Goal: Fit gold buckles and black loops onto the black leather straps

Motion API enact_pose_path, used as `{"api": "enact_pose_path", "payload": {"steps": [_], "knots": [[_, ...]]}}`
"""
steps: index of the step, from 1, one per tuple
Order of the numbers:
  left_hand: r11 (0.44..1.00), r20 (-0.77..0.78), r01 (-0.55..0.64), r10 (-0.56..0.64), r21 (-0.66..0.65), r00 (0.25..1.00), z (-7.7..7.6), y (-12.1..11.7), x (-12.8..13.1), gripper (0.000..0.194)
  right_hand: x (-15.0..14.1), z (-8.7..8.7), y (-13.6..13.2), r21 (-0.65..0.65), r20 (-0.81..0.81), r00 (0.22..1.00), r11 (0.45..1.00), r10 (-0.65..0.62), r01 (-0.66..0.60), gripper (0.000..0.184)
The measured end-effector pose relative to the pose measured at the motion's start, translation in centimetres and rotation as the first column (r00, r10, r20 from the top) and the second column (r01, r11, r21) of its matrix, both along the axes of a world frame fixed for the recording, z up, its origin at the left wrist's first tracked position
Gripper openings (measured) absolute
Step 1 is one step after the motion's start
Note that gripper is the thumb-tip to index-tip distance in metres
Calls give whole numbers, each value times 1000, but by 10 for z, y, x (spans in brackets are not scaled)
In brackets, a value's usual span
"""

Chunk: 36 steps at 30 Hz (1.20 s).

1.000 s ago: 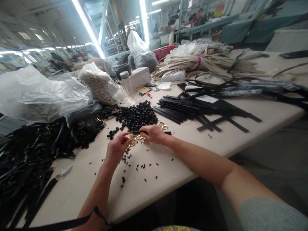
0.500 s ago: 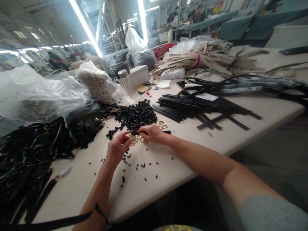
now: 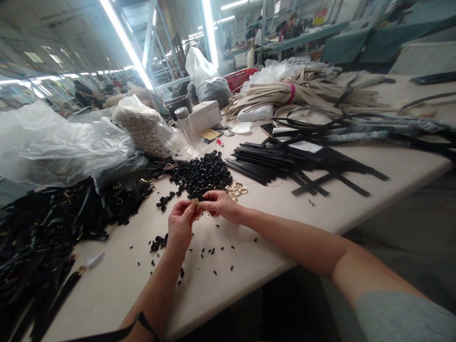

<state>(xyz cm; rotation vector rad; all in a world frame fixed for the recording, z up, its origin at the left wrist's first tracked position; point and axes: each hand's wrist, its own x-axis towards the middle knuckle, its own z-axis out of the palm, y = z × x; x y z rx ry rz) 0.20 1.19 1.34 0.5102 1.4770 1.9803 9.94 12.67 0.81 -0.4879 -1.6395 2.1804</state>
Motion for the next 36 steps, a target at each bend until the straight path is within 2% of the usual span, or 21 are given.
{"api": "enact_pose_path", "payload": {"steps": [4,7,9,12,14,17,21,24,27,30,34,36], "knots": [[1000,10,8,-8,8,1000,-3,2,4,36,0,0,-1,30,2,1000,999,-24,24,33],[998,-89,31,-35,-49,995,-5,0,3,37,2,1,2,230,47,996,971,-74,61,21],[995,-209,35,-54,-94,976,-8,-1,0,37,4,3,5,447,56,992,891,-117,80,13],[993,-387,18,-60,-113,920,-12,-3,-7,34,7,5,8,709,50,983,700,-179,91,7],[993,-467,13,-69,-120,881,-12,-4,-11,31,8,6,8,798,53,978,598,-199,78,7],[980,-566,-12,-104,-198,818,-7,-6,-14,26,9,5,8,853,67,978,520,-198,47,8],[957,-660,-27,-179,-289,729,2,-10,-16,23,9,4,8,860,100,981,510,-169,0,10],[955,-652,2,-203,-295,731,3,-12,-18,25,9,3,10,830,113,987,557,-116,-30,17],[963,-547,33,-181,-269,817,1,-12,-18,27,9,4,15,771,134,986,636,-99,-41,25],[983,-366,32,-99,-183,925,2,-10,-16,30,10,7,21,732,149,975,681,-164,3,32],[996,-206,-13,-7,-93,978,5,-7,-15,32,9,8,20,744,181,957,668,-227,18,28],[997,-143,-9,-2,-76,990,5,-5,-15,33,8,6,17,761,164,968,648,-192,-1,21]]}}
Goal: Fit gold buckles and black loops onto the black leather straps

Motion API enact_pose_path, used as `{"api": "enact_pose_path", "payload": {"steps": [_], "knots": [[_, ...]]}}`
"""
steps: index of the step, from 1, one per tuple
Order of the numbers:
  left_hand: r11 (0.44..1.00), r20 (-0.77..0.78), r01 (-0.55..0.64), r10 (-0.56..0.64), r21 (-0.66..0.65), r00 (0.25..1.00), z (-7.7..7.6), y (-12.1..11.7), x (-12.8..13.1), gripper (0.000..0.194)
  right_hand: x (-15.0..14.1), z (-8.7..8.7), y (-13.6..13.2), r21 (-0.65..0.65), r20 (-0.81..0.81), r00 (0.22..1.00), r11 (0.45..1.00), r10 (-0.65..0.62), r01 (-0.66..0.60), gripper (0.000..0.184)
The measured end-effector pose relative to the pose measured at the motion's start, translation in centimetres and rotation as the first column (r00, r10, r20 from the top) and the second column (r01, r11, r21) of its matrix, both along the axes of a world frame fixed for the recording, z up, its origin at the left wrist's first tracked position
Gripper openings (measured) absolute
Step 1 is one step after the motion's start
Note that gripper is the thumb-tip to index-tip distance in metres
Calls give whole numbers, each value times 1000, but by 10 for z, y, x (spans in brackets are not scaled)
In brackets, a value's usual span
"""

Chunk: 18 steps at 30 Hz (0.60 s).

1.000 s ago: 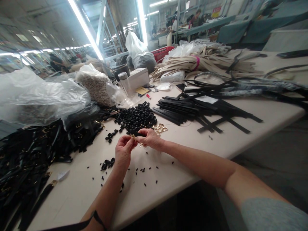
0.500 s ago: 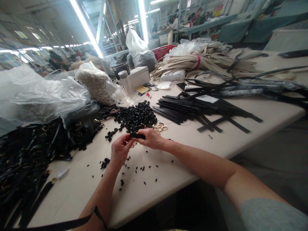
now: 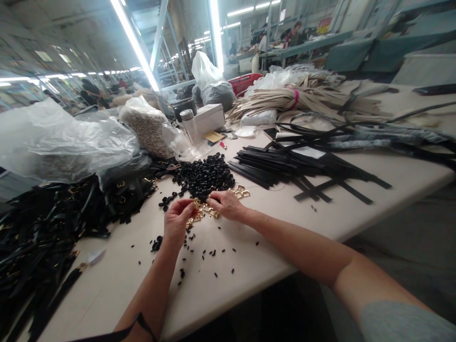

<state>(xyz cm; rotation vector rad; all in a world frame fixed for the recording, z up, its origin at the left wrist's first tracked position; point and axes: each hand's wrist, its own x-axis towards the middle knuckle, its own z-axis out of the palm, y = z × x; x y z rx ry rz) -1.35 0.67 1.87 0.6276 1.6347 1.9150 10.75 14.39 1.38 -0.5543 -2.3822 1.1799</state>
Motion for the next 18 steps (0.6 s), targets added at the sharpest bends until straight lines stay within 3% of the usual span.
{"api": "enact_pose_path", "payload": {"steps": [4,8,14,18], "knots": [[1000,57,-12,11,23,998,-3,1,-3,35,-1,-6,-6,-31,-76,985,987,158,-160,17],[999,154,-19,11,46,988,-6,3,-5,35,-2,-8,-7,-102,-111,968,966,225,-236,18],[996,251,73,-83,48,964,-8,5,3,38,-2,-7,-8,-153,-109,975,966,195,-210,19],[990,98,141,-141,13,985,-11,3,9,36,-1,-5,-8,-61,-96,980,982,173,-179,18]]}}
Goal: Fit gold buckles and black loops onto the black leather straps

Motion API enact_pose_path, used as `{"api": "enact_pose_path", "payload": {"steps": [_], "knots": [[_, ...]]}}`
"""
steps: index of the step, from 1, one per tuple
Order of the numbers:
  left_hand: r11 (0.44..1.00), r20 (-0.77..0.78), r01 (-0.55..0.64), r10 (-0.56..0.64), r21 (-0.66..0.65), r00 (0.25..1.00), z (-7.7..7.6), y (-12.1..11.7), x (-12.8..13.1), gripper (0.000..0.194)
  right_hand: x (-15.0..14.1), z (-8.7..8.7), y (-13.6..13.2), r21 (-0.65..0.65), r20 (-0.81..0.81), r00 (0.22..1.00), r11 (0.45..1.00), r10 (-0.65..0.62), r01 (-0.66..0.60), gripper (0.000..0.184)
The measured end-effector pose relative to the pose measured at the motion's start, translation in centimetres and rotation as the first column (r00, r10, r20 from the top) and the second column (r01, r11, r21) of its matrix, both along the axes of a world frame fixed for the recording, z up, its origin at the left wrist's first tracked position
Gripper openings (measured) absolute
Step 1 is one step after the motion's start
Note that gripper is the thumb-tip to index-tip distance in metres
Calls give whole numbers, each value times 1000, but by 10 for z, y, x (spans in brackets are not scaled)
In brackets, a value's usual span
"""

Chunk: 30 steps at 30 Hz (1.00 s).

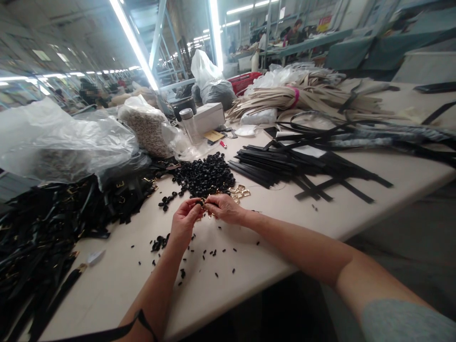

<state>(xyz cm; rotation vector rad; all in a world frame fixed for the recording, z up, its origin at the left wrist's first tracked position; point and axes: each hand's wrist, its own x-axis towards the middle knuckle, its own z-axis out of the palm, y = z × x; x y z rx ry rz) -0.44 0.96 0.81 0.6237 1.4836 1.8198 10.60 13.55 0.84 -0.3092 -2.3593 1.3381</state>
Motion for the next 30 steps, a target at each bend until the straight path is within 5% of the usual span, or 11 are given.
{"api": "enact_pose_path", "payload": {"steps": [4,10,15,23,30], "knots": [[1000,-111,9,-9,-3,994,-2,0,-2,33,2,3,1,76,-13,999,996,49,-48,14],[994,316,-103,93,18,944,9,2,-9,33,3,5,1,92,111,988,988,111,-121,17],[1000,457,10,-18,20,889,7,2,0,33,3,4,-3,248,62,996,965,68,-82,24],[999,374,38,-42,17,927,4,6,10,41,4,1,-5,425,25,1000,905,3,-13,29],[998,54,-51,49,31,997,-3,1,13,36,5,9,-3,342,85,996,940,-22,-8,33]]}}
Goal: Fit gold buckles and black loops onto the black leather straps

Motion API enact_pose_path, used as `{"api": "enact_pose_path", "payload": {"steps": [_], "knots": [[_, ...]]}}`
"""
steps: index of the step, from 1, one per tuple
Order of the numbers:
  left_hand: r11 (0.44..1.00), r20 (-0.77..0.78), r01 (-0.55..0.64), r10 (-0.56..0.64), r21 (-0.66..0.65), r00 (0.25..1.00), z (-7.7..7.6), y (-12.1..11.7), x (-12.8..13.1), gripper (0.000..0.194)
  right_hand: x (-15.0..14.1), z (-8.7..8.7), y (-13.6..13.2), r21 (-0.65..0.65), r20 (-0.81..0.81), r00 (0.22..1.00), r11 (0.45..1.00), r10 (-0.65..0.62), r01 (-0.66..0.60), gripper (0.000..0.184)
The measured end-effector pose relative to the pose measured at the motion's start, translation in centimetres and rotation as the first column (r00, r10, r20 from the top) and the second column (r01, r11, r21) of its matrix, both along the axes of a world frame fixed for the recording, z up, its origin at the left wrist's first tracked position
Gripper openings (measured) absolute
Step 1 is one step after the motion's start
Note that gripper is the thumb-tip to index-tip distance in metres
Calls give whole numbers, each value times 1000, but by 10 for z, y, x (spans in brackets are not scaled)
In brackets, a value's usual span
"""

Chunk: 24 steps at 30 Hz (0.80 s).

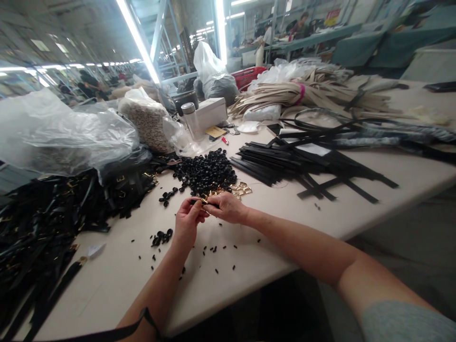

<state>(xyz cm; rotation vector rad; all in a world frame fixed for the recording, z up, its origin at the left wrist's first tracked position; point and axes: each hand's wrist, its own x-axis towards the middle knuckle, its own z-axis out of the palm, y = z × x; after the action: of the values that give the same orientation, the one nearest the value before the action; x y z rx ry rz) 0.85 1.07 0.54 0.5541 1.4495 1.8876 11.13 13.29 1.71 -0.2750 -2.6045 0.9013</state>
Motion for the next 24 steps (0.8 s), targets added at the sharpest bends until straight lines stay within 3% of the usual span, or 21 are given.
{"api": "enact_pose_path", "payload": {"steps": [3,9,14,24], "knots": [[1000,-93,-7,7,2,996,-1,-2,1,37,1,2,1,-3,-1,1000,1000,-2,2,28],[999,-52,-35,34,-17,998,3,-2,-11,38,2,4,2,84,27,1000,996,-12,10,23],[992,66,-124,125,-15,990,7,-2,-21,38,2,8,3,55,65,998,998,-10,7,21],[998,242,-31,42,-50,969,-4,1,-16,35,2,8,2,80,61,998,996,-34,29,22]]}}
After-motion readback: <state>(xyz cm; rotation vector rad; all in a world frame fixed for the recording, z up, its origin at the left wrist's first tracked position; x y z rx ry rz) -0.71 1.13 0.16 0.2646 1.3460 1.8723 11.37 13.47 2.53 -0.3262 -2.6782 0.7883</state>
